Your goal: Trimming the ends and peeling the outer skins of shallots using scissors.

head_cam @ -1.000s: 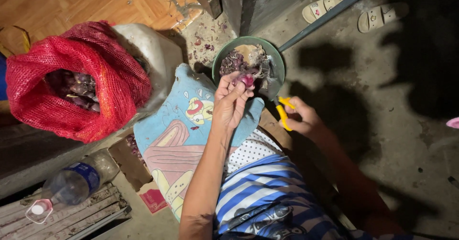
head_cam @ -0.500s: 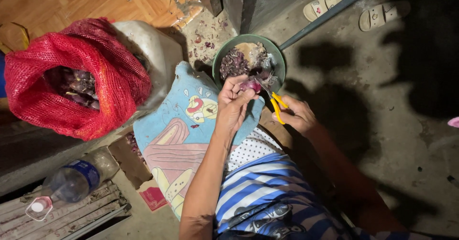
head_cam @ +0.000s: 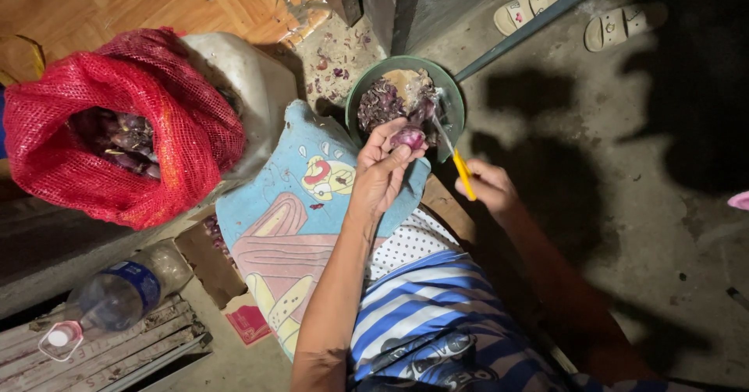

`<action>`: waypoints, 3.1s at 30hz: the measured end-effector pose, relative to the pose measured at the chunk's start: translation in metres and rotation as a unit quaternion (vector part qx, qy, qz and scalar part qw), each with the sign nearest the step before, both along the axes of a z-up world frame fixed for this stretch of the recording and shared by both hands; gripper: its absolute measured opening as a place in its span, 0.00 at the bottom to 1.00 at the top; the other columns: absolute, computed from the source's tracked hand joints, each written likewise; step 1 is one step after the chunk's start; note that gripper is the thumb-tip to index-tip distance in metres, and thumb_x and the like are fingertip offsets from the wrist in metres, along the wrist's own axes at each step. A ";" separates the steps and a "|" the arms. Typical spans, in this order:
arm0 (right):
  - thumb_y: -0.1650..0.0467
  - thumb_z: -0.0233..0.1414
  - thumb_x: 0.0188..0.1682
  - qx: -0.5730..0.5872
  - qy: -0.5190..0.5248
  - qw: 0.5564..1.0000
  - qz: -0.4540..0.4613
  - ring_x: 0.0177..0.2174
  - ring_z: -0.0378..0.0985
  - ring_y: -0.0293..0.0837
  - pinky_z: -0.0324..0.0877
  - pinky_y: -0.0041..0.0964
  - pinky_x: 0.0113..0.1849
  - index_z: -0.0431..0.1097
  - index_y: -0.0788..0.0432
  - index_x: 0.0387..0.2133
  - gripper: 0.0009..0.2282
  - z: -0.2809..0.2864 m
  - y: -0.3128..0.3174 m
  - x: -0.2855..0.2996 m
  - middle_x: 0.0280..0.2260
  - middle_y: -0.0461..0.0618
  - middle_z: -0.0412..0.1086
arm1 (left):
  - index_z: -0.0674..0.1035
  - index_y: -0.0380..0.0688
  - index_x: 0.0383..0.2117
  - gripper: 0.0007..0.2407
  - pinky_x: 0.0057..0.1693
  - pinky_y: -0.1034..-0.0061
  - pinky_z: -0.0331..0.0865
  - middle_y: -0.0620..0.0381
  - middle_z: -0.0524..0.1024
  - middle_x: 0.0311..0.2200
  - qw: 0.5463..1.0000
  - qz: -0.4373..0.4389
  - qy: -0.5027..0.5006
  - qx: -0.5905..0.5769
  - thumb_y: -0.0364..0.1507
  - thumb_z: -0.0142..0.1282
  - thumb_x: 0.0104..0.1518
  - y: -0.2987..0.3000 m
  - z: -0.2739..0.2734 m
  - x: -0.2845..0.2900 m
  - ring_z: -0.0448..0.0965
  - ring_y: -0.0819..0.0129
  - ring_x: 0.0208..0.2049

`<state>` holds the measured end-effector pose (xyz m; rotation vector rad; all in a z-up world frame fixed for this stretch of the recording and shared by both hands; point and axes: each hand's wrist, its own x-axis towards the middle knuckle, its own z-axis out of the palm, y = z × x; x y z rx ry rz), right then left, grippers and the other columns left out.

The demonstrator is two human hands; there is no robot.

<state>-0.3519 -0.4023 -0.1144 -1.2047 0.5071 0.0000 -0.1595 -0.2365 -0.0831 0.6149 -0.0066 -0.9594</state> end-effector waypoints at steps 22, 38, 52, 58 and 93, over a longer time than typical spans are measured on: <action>0.68 0.59 0.45 -0.347 0.014 0.937 0.045 0.24 0.66 0.39 0.63 0.35 0.28 0.67 0.63 0.33 0.11 0.052 0.023 0.023 0.24 0.49 0.64 | 0.74 0.33 0.51 0.16 0.55 0.73 0.76 0.48 0.77 0.50 0.983 0.040 -0.151 0.094 0.12 0.58 0.57 0.004 0.009 -0.001 0.80 0.67 0.48; 0.67 0.50 0.53 -0.051 0.050 0.996 0.062 0.20 0.61 0.34 0.55 0.30 0.25 0.70 0.62 0.24 0.12 -0.001 0.016 0.006 0.18 0.41 0.63 | 0.75 0.33 0.51 0.17 0.56 0.78 0.72 0.53 0.79 0.46 0.983 0.049 -0.146 0.105 0.10 0.57 0.55 0.006 -0.001 0.004 0.79 0.71 0.49; 0.69 0.58 0.45 -0.302 0.022 0.949 0.083 0.25 0.69 0.38 0.65 0.34 0.30 0.69 0.64 0.32 0.10 0.051 0.026 0.028 0.25 0.49 0.67 | 0.73 0.33 0.54 0.19 0.60 0.76 0.71 0.49 0.75 0.53 0.969 0.058 -0.207 0.124 0.10 0.57 0.56 0.013 0.016 0.000 0.77 0.67 0.54; 0.68 0.54 0.49 -0.228 0.030 0.970 0.075 0.25 0.70 0.34 0.64 0.31 0.28 0.73 0.64 0.34 0.09 0.017 0.027 0.010 0.22 0.43 0.69 | 0.73 0.33 0.51 0.17 0.62 0.73 0.72 0.49 0.72 0.57 0.969 0.072 -0.217 0.096 0.09 0.57 0.56 0.009 0.011 0.002 0.76 0.66 0.56; 0.67 0.53 0.51 -0.258 0.041 0.958 0.119 0.24 0.72 0.36 0.67 0.32 0.29 0.75 0.64 0.33 0.10 0.034 0.026 0.020 0.22 0.48 0.70 | 0.71 0.38 0.40 0.07 0.48 0.71 0.73 0.45 0.74 0.45 0.992 0.121 -0.034 0.020 0.15 0.44 0.60 0.001 -0.011 0.005 0.75 0.65 0.40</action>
